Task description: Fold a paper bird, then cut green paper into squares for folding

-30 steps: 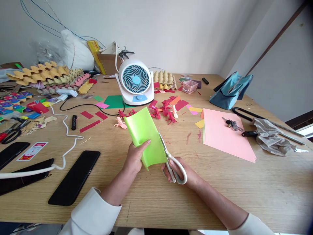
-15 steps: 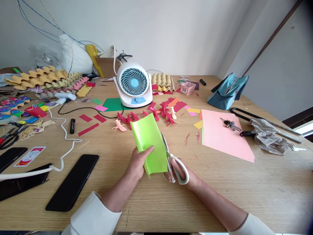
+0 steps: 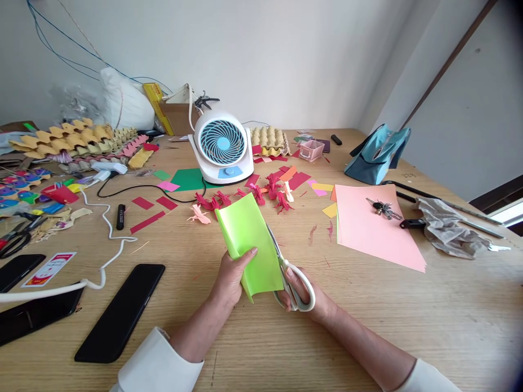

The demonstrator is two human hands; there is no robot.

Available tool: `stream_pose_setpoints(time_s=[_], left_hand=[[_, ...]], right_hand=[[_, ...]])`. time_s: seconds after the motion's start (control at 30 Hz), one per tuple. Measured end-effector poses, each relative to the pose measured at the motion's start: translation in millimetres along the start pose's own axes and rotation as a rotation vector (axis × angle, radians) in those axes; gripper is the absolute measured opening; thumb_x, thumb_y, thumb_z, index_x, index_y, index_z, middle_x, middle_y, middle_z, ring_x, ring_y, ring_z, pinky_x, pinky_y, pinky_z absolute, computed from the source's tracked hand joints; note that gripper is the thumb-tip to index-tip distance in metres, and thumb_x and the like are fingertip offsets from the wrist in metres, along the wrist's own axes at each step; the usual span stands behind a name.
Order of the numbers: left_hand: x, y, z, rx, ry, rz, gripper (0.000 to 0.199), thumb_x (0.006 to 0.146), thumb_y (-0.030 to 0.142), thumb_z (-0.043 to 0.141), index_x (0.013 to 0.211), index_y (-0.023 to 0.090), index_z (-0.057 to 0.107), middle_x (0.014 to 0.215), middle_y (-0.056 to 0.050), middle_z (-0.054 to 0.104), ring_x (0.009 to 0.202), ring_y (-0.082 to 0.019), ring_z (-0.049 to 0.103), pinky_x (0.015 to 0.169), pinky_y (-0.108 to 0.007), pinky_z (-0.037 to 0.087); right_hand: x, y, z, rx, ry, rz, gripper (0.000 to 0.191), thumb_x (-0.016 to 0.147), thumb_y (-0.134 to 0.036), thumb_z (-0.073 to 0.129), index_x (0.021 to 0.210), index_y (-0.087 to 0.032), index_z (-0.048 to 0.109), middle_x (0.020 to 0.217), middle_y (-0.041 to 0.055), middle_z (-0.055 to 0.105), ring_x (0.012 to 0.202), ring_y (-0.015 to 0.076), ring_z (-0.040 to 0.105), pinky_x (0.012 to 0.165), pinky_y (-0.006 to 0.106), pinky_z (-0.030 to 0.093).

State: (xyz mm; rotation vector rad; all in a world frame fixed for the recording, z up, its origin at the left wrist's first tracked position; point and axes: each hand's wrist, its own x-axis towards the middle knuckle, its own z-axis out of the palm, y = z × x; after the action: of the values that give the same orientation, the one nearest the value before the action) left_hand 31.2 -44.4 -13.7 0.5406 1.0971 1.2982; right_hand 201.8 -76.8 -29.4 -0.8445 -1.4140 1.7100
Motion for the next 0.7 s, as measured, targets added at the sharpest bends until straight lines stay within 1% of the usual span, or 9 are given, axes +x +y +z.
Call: stream_pose_setpoints(time_s=[0.13,0.3,0.43,0.53,0.7], left_hand=[[0.1,-2.2,-0.7,-0.003,0.001,0.005,0.056,0.052,0.031,0.091,0.099,0.012,0.069,0.090,-0.009,0.076,0.076,-0.023,0.071,0.076,-0.036,0.057],[-5.5,-6.9,-0.3,0.013,-0.036,-0.033,0.048,0.054,0.032,0.090,0.093,0.012,0.070,0.085,-0.008,0.076,0.070,-0.022,0.070,0.070,-0.034,0.058],[-8.6,-8.1,1.1,0.020,-0.044,-0.054,0.049,0.054,0.033,0.091,0.093,0.012,0.070,0.084,-0.008,0.076,0.068,-0.022,0.070,0.069,-0.035,0.058],[-8.7,-8.1,1.7,0.021,-0.031,-0.042,0.050,0.053,0.032,0.091,0.094,0.012,0.070,0.084,-0.009,0.076,0.068,-0.021,0.070,0.069,-0.034,0.058],[-9.1,-8.0,1.0,0.025,-0.036,-0.034,0.049,0.055,0.032,0.090,0.094,0.012,0.069,0.084,-0.008,0.075,0.068,-0.020,0.070,0.067,-0.033,0.058]], right_hand=[[0.3,-0.3,0.2,0.011,0.003,0.018,0.059,0.089,-0.071,0.042,0.060,-0.020,0.052,0.045,-0.0003,0.049,0.039,0.0112,0.044,0.042,0.027,0.033],[1.5,0.9,-1.9,-0.003,0.026,0.018,0.063,0.088,-0.073,0.041,0.060,-0.018,0.055,0.048,0.0013,0.054,0.041,0.0110,0.048,0.044,0.025,0.038],[2.2,3.0,-3.2,0.007,0.039,0.012,0.063,0.088,-0.074,0.041,0.063,-0.017,0.056,0.049,0.0009,0.055,0.041,0.0109,0.050,0.044,0.024,0.040],[1.8,2.0,-2.7,0.001,0.041,0.000,0.063,0.089,-0.072,0.040,0.061,-0.018,0.055,0.047,0.0005,0.054,0.041,0.0102,0.048,0.044,0.024,0.039],[1.4,0.1,-0.7,0.024,0.048,-0.012,0.061,0.090,-0.070,0.043,0.057,-0.019,0.052,0.043,-0.0011,0.050,0.037,0.0095,0.045,0.040,0.024,0.034]])
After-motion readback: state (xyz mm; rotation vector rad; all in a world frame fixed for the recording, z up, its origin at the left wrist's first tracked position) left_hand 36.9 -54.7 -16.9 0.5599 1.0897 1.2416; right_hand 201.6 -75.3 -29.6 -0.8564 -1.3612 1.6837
